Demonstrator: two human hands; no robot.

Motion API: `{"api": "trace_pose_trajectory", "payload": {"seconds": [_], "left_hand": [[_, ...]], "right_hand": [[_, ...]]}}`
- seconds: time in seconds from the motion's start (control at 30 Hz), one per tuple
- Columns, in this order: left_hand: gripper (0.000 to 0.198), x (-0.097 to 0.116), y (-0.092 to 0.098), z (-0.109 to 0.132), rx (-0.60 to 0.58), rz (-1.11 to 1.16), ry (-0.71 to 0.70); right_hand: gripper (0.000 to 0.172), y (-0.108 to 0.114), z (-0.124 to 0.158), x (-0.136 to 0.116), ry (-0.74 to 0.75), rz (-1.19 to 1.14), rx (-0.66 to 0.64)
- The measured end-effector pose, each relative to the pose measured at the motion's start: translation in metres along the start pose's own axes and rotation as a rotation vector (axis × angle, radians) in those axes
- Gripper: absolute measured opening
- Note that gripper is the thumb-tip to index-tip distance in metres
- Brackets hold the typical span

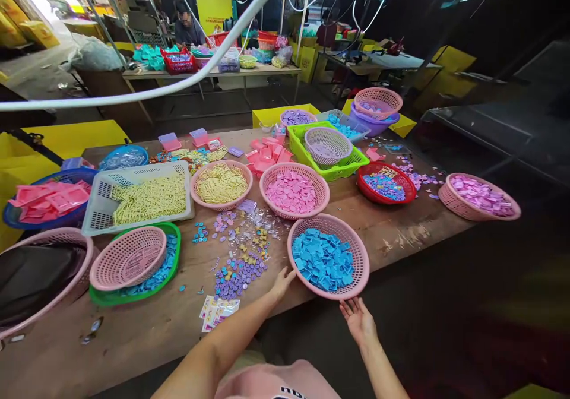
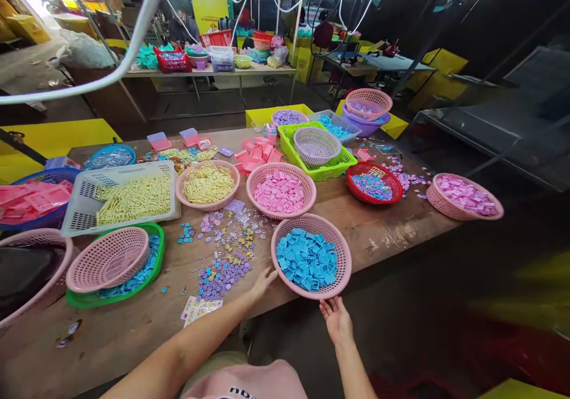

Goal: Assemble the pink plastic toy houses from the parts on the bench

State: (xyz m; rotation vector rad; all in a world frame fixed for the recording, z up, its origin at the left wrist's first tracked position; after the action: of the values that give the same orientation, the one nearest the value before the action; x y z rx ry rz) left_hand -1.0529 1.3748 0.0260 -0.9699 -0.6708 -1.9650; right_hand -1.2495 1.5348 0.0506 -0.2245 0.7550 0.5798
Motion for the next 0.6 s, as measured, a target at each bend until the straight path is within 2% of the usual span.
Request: {"api": "trace_pose_trajectory", "payload": {"seconds": [0.07,0.13,0.2,0.27,0.33,0.4,0.47,0.53,0.6], "left_hand": [[0.035,-0.016,0.035,0.014,0.141,-0.148,-0.050],[0.040,-0.036,0.073,0.032,0.248,-0.301,-0.069],[0.040,-0.055,0.108,0.051,0.310,-0.442,-0.068],[0.040,-0.071,0.132,0.064,0.349,-0.559,-0.064],[0.044,-0.086,0.145,0.067,0.387,-0.654,-0.064],[0.050,-0.103,0.150,0.058,0.423,-0.742,-0.074],[0.060,-0.123,0.152,0.037,0.388,-0.987,-0.145],[0.066,-0.142,0.157,0.013,0.344,-1.121,-0.257],[0.061,-0.157,0.166,-0.007,0.397,-1.193,-0.376]], "right_hand": [[0.024,-0.007,0.001,0.018,-0.027,0.141,-0.024],[0.026,-0.025,0.003,0.041,-0.045,0.314,-0.085],[0.026,-0.055,0.007,0.061,-0.013,0.488,-0.176],[0.024,-0.092,0.009,0.073,0.095,0.634,-0.273],[0.031,-0.129,0.010,0.079,0.246,0.740,-0.361],[0.044,-0.162,0.005,0.085,0.381,0.818,-0.451],[0.056,-0.190,-0.009,0.095,0.509,0.944,-0.568],[0.069,-0.214,-0.029,0.111,0.717,1.275,-0.705],[0.075,-0.233,-0.052,0.126,0.860,1.448,-0.793]]}}
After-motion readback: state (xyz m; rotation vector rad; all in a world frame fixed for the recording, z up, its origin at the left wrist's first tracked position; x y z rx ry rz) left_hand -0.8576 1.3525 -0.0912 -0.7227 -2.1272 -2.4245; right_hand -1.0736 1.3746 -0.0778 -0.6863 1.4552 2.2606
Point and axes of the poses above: each hand's wrist, its own z-axis away from the middle knuckle, its own y-axis out of the back of the hand, x = y × z, the point moved 2 cm from there along -z, towards the middle knuckle, and after that the axes turned 3 degrees about -y, right-handed, at the moved point
